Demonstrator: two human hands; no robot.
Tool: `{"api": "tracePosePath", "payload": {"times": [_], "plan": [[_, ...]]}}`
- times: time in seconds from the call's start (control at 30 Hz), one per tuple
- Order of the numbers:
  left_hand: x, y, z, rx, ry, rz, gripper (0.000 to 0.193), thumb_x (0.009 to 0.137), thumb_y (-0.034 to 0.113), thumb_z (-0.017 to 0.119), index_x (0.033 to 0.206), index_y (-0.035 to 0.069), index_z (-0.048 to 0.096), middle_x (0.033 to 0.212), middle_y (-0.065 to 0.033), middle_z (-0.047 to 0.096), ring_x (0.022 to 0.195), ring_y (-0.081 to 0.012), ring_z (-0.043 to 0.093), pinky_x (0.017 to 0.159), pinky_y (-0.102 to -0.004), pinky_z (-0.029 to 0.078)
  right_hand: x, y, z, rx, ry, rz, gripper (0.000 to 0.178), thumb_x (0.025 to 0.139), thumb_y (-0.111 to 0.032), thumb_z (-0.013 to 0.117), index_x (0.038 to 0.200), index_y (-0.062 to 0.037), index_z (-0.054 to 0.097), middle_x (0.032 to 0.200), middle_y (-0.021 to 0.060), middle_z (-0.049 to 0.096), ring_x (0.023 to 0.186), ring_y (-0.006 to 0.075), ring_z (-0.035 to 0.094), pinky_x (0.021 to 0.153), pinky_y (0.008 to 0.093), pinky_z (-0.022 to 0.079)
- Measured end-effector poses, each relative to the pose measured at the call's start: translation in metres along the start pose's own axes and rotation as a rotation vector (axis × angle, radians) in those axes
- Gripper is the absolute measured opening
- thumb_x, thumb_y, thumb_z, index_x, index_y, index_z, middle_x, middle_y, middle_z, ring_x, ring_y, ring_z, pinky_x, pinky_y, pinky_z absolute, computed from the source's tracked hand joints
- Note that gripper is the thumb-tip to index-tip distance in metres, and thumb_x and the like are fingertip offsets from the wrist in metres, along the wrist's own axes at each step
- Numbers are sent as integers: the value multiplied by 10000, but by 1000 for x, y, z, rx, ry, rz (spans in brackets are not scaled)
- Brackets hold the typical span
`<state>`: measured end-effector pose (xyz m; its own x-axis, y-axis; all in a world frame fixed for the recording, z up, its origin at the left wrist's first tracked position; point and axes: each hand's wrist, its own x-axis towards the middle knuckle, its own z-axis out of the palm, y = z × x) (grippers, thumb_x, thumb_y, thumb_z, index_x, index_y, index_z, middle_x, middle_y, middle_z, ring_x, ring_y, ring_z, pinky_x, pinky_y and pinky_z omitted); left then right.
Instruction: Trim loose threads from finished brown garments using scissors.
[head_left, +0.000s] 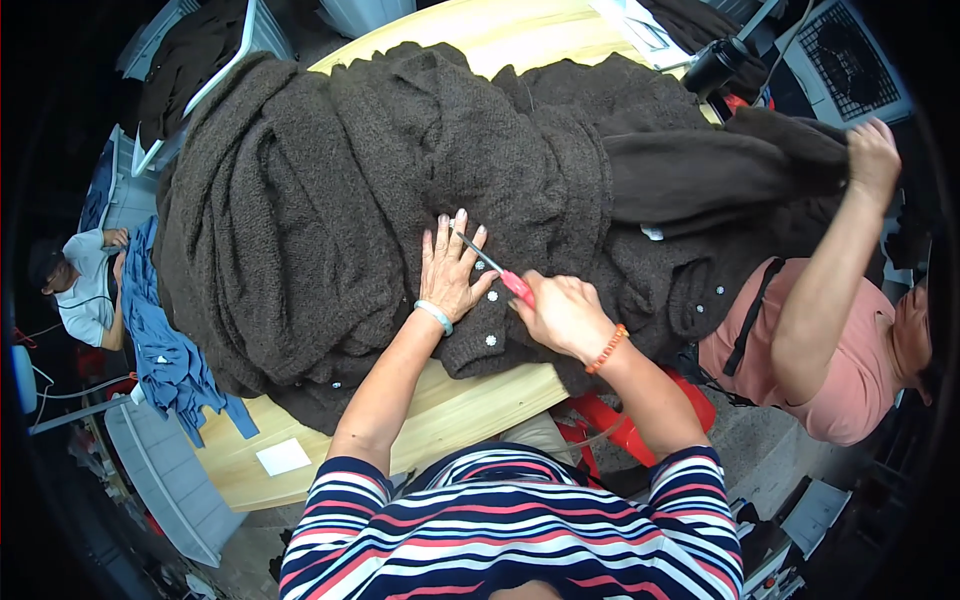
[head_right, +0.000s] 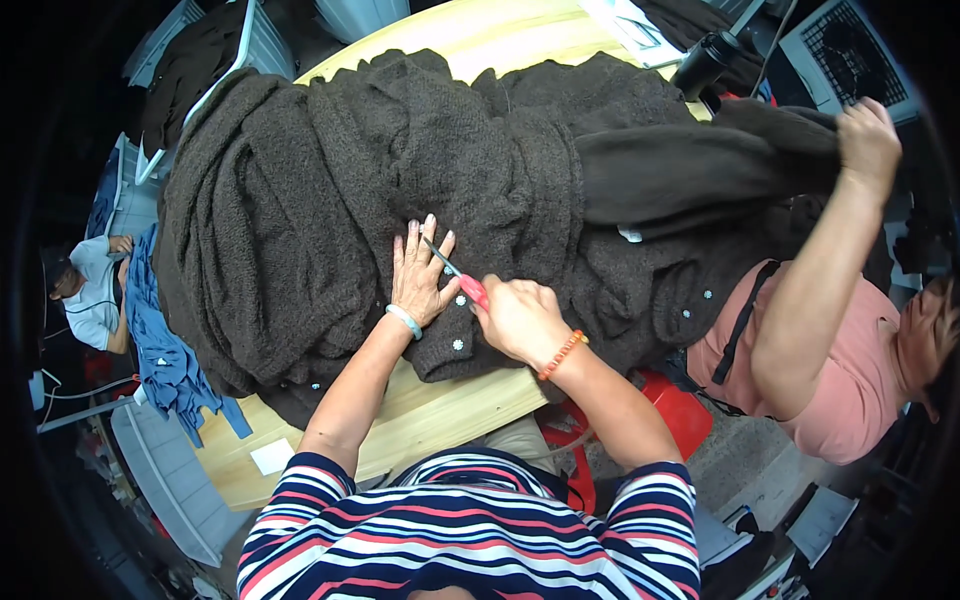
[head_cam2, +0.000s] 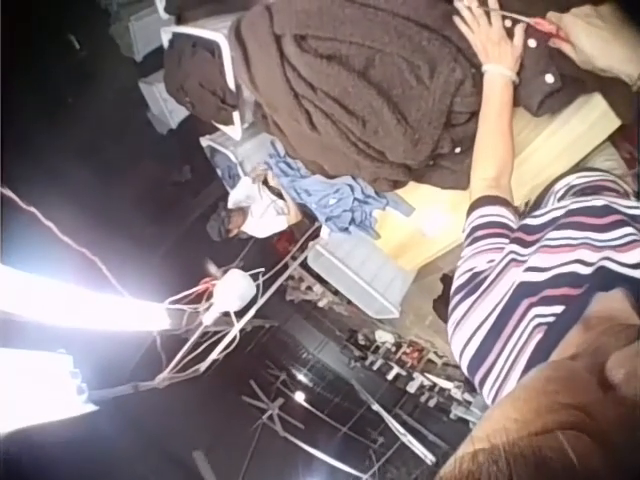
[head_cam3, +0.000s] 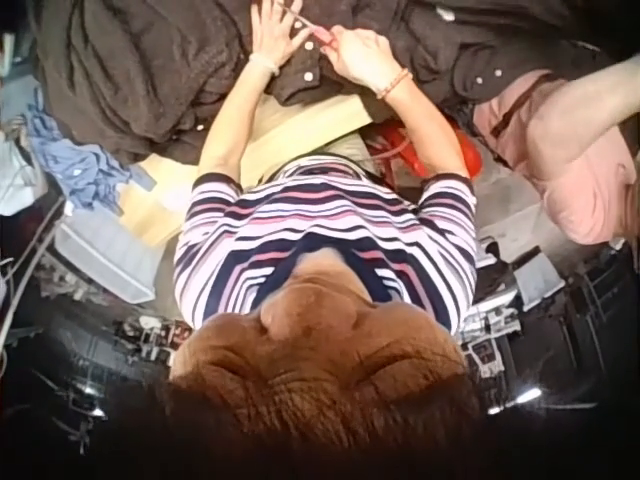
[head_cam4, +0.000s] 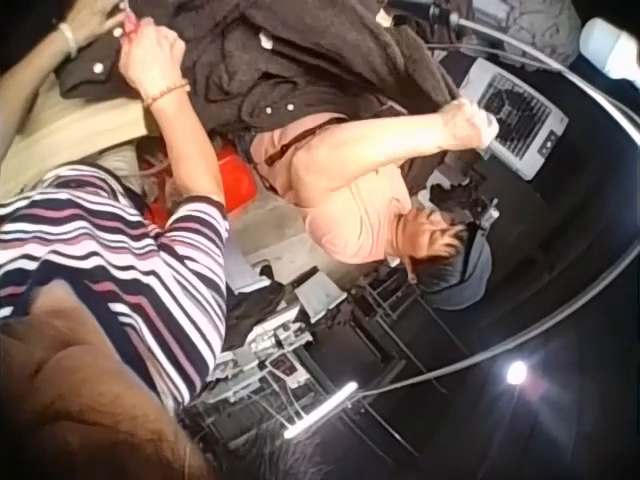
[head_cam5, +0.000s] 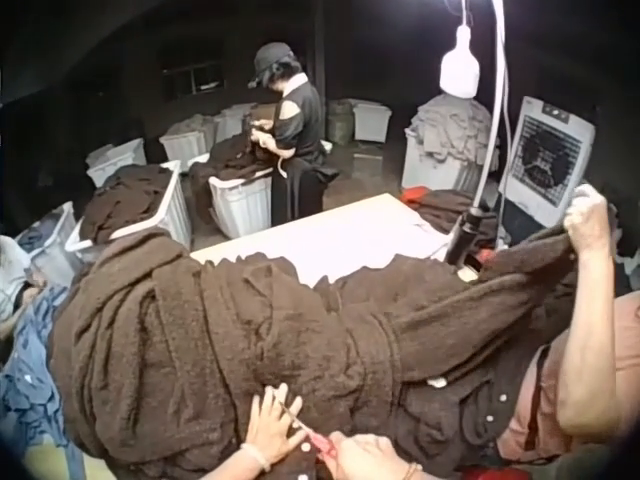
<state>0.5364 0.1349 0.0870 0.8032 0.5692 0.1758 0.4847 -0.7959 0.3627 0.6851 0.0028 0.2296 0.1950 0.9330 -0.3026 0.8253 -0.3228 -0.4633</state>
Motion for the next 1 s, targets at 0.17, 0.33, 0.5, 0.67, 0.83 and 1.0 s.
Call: {"api": "tracePosePath", "payload": {"times": [0.17, 0.33, 0.5, 0.67, 0.83, 1.0], "plan": [[-7, -10, 7, 23, 63, 14, 732, 835, 424, 683, 1470, 180, 411, 1604, -156, 188, 1469, -402, 172, 1157, -605, 149, -65, 8, 0, -17, -296, 123, 309, 902, -331, 609, 1027, -50, 589, 876, 246, 673, 896, 416, 656, 813, 523, 492], [-25, 7, 16, 5, 88, 45, 752, 824, 353, 694, 1485, 172, 387, 1601, -176, 179, 1473, -408, 151, 1156, -627, 108, -81, 0, 0, -7, -285, 153, 292, 907, -316, 598, 1013, -44, 589, 804, 250, 669, 806, 415, 672, 750, 518, 517], [-70, 52, 6, -183, -112, 33, 828, 788, 393, 725, 1498, 165, 365, 1600, -215, 145, 1480, -424, 107, 1164, -620, 58, -85, 2, 4, -26, -239, 167, 272, 902, -293, 600, 960, -27, 588, 764, 248, 667, 772, 407, 678, 714, 509, 531], [-78, 45, 16, -64, -125, 59, 904, 760, 509, 733, 1512, 198, 340, 1603, -180, 171, 1493, -376, 95, 1169, -606, 45, -131, 3, 23, -42, -349, 200, 286, 884, -286, 616, 987, -19, 607, 757, 249, 669, 757, 404, 681, 706, 510, 537], [-85, 48, 17, -80, -123, 76, 877, 754, 507, 737, 1500, 240, 361, 1613, -155, 151, 1494, -366, 93, 1155, -638, 63, -136, -3, 27, -25, -288, 195, 252, 882, -261, 616, 948, -19, 592, 709, 235, 660, 712, 406, 677, 668, 500, 538], [-91, 48, -2, -153, -200, 197, 742, 772, 517, 712, 1425, 245, 486, 1592, -159, 221, 1481, -394, 131, 1140, -661, 65, -130, 4, 32, -53, -96, 165, 211, 882, -226, 619, 938, -33, 556, 685, 217, 654, 680, 395, 671, 645, 494, 535]]}}
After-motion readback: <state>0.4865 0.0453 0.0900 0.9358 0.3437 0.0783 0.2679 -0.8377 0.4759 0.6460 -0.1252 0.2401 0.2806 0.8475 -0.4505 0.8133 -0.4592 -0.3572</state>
